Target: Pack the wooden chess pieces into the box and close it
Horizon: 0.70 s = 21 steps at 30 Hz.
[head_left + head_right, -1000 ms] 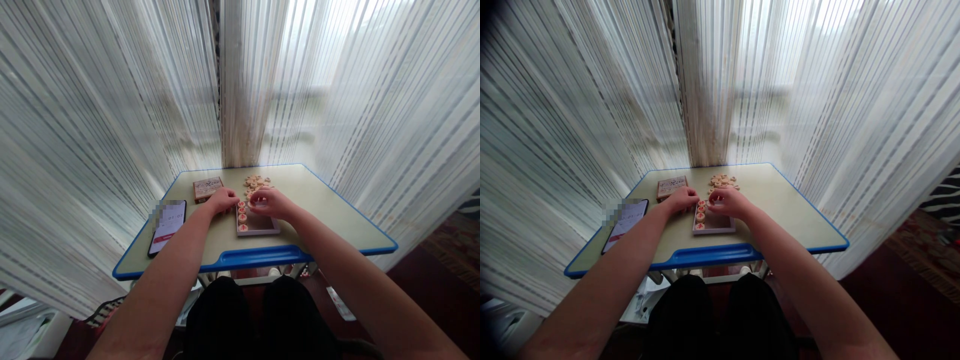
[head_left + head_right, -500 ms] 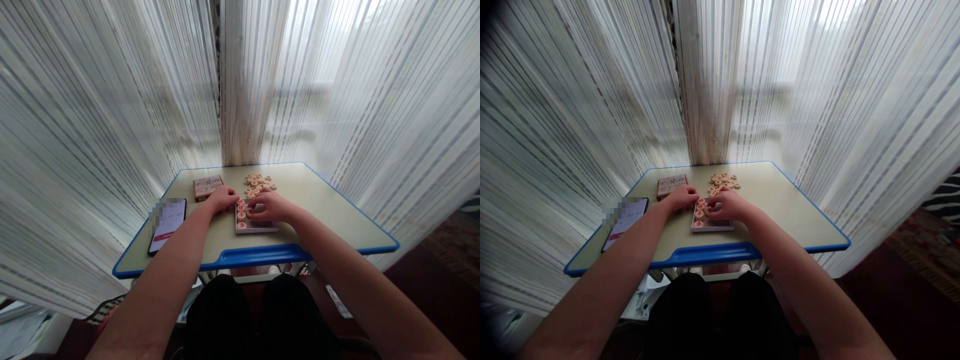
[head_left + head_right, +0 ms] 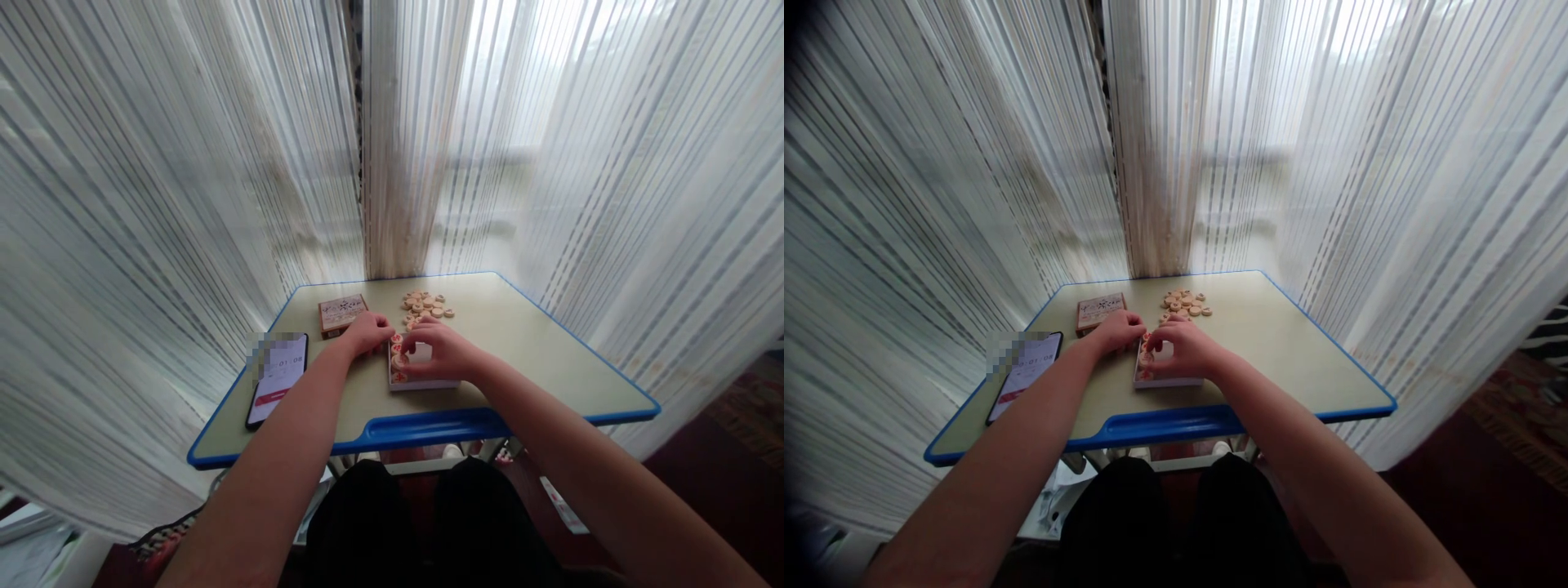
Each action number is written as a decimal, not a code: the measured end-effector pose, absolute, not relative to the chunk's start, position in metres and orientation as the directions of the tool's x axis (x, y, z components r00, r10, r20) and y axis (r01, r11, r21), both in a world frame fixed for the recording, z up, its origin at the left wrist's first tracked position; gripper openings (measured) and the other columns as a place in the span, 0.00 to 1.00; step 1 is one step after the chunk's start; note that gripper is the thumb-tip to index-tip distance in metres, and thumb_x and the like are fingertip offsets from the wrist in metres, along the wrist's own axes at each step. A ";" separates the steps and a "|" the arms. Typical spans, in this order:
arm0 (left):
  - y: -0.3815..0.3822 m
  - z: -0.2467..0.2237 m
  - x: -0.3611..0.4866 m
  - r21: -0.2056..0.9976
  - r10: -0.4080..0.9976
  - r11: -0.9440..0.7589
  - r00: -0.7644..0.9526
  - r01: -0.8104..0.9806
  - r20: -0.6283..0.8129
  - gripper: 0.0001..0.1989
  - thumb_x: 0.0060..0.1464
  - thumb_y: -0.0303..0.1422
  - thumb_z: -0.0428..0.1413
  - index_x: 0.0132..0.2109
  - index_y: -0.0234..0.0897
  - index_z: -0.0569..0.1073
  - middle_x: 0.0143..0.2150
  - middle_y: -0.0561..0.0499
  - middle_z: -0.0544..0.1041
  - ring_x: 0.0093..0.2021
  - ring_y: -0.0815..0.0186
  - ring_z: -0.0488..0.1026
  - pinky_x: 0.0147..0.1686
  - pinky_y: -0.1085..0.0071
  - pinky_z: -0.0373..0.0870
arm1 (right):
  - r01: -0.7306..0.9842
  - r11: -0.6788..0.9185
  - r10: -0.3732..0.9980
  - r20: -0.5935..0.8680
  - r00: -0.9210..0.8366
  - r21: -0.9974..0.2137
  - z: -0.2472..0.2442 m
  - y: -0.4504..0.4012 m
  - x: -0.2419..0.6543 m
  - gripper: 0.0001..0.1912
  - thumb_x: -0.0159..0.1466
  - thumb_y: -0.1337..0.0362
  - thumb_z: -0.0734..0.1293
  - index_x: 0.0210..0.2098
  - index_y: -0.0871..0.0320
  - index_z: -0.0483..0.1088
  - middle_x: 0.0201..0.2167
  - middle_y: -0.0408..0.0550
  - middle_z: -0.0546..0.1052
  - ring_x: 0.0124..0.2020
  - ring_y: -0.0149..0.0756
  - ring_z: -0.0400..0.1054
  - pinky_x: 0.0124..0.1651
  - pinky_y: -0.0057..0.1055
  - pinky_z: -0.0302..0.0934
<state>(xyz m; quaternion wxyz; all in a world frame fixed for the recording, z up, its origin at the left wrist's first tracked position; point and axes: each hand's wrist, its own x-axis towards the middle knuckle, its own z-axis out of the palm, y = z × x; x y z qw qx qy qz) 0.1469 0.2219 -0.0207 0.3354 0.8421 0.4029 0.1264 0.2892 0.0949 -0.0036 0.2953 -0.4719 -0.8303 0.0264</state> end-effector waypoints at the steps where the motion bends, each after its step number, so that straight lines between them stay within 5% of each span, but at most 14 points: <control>1: 0.222 -0.021 0.147 0.665 0.761 -0.456 0.646 0.592 -0.054 0.09 0.44 0.33 0.51 0.31 0.32 0.71 0.15 0.56 0.66 0.12 0.73 0.60 0.12 0.78 0.56 | 0.768 0.557 0.797 0.466 -0.385 -0.317 -0.003 0.094 0.288 0.10 0.51 0.57 0.69 0.27 0.58 0.71 0.26 0.44 0.72 0.31 0.33 0.61 0.42 0.31 0.55; 21: 0.216 -0.016 0.147 0.674 0.777 -0.433 0.626 0.598 -0.057 0.08 0.44 0.32 0.51 0.30 0.32 0.71 0.15 0.56 0.65 0.12 0.73 0.60 0.12 0.78 0.55 | 0.735 0.585 0.803 0.367 -0.469 -0.342 -0.002 0.091 0.284 0.09 0.53 0.58 0.68 0.29 0.56 0.74 0.24 0.43 0.73 0.28 0.30 0.64 0.44 0.33 0.54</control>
